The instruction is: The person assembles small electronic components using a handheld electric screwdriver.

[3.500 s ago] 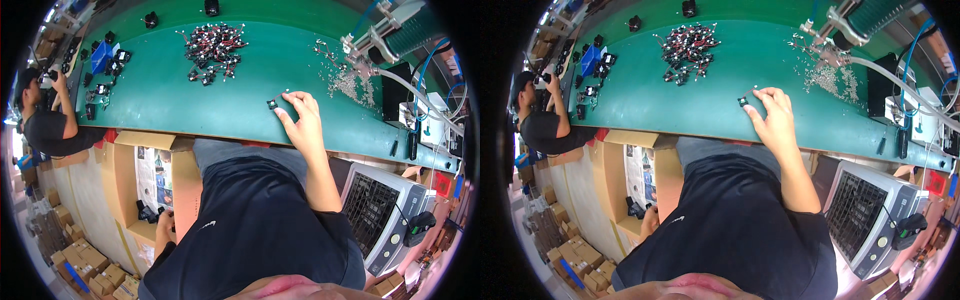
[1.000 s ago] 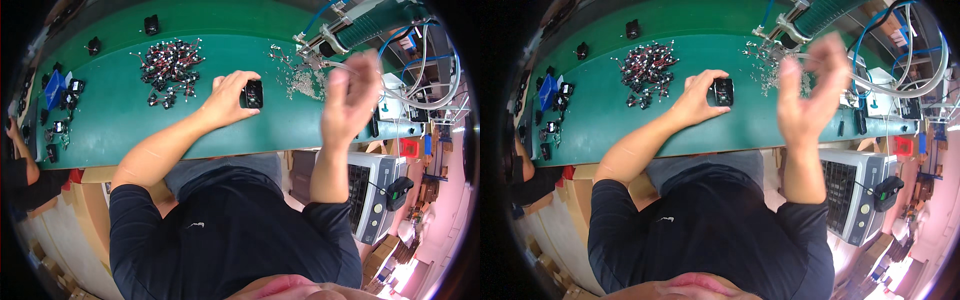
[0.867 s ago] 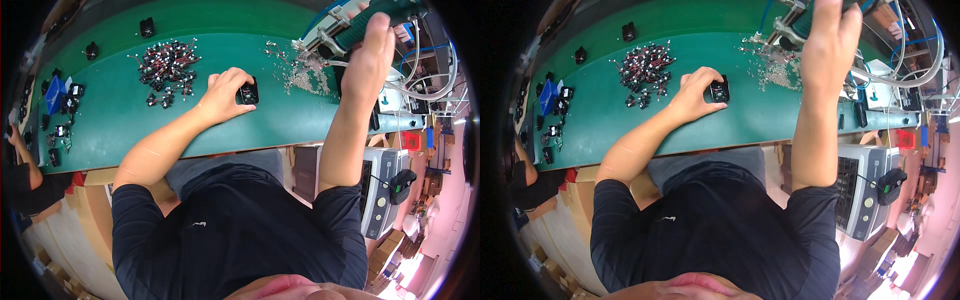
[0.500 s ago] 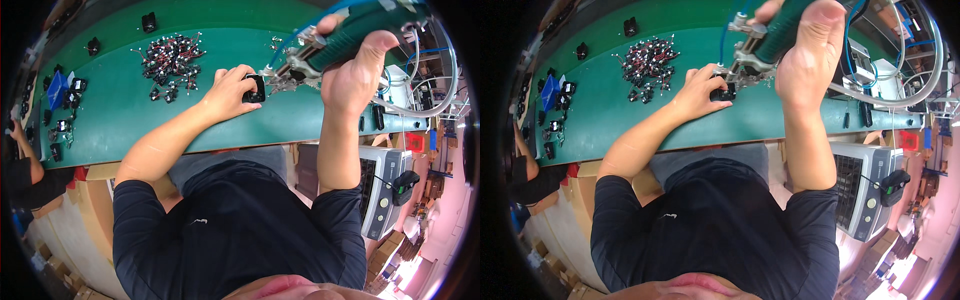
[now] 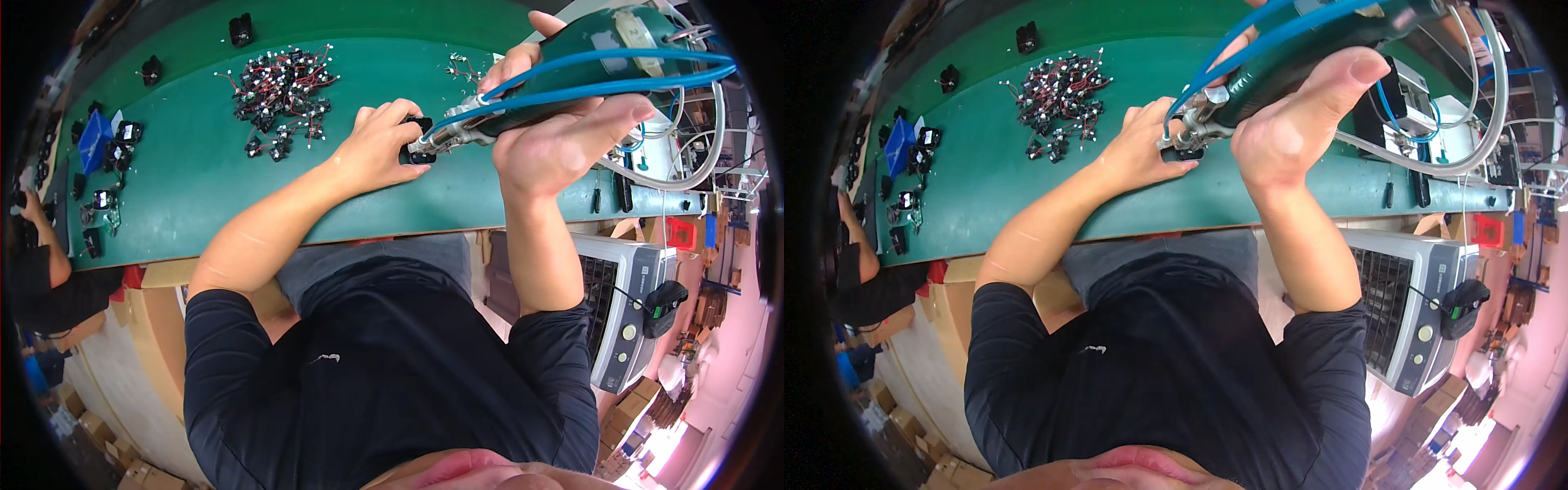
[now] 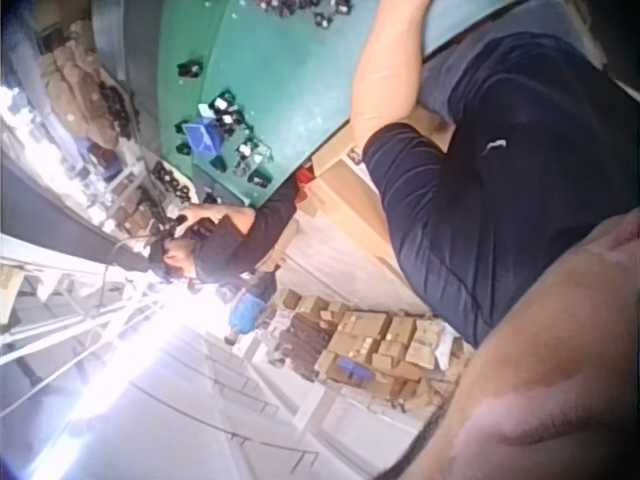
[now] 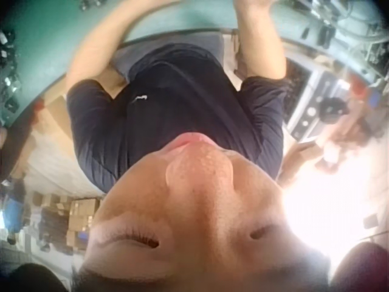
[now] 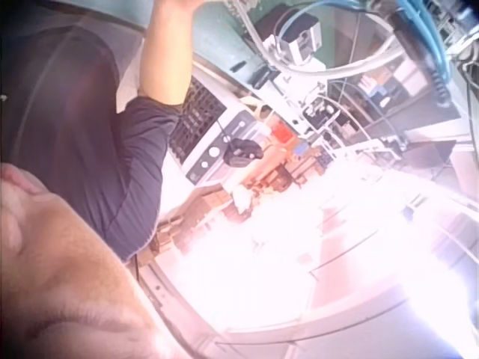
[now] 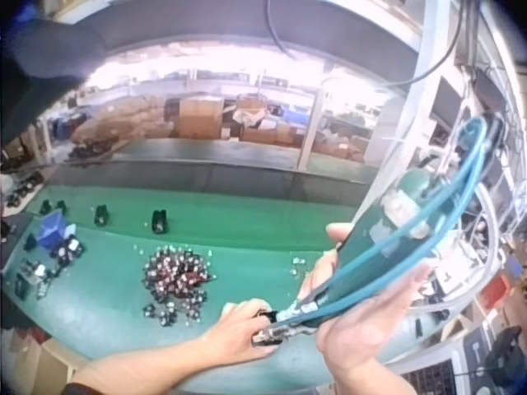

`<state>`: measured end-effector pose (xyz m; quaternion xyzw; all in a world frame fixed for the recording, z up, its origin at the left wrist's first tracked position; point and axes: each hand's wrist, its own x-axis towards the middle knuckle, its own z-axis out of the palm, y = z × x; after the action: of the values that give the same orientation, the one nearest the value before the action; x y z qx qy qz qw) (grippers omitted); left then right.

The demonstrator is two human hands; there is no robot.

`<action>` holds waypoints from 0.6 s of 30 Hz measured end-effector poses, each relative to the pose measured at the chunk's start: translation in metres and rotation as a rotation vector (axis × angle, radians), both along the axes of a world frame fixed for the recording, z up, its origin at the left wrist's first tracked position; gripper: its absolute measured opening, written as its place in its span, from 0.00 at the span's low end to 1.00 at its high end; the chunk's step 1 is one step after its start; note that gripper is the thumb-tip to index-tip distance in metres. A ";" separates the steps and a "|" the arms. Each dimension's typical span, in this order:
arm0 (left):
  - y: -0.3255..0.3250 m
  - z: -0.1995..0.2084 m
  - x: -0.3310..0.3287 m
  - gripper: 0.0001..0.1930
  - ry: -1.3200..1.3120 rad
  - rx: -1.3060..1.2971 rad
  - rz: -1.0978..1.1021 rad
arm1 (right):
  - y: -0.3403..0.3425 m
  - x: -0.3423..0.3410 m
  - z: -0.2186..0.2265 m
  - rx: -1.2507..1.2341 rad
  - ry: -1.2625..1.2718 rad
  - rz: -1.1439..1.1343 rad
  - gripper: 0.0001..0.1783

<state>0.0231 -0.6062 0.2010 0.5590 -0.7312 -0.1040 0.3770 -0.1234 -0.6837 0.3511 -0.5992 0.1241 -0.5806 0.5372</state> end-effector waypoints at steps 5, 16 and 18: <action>-0.001 0.000 0.004 0.21 0.015 0.090 -0.023 | 0.000 0.003 -0.010 0.005 0.102 -0.121 0.66; -0.001 -0.001 0.002 0.17 0.029 0.027 -0.011 | -0.001 0.000 -0.017 -0.037 0.114 -0.184 0.64; -0.001 -0.001 0.002 0.17 0.025 0.025 -0.009 | -0.003 -0.001 -0.019 -0.015 0.063 -0.162 0.64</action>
<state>0.0248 -0.6074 0.1998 0.5593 -0.7275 -0.1219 0.3784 -0.1242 -0.6864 0.3320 -0.6090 0.1847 -0.6041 0.4797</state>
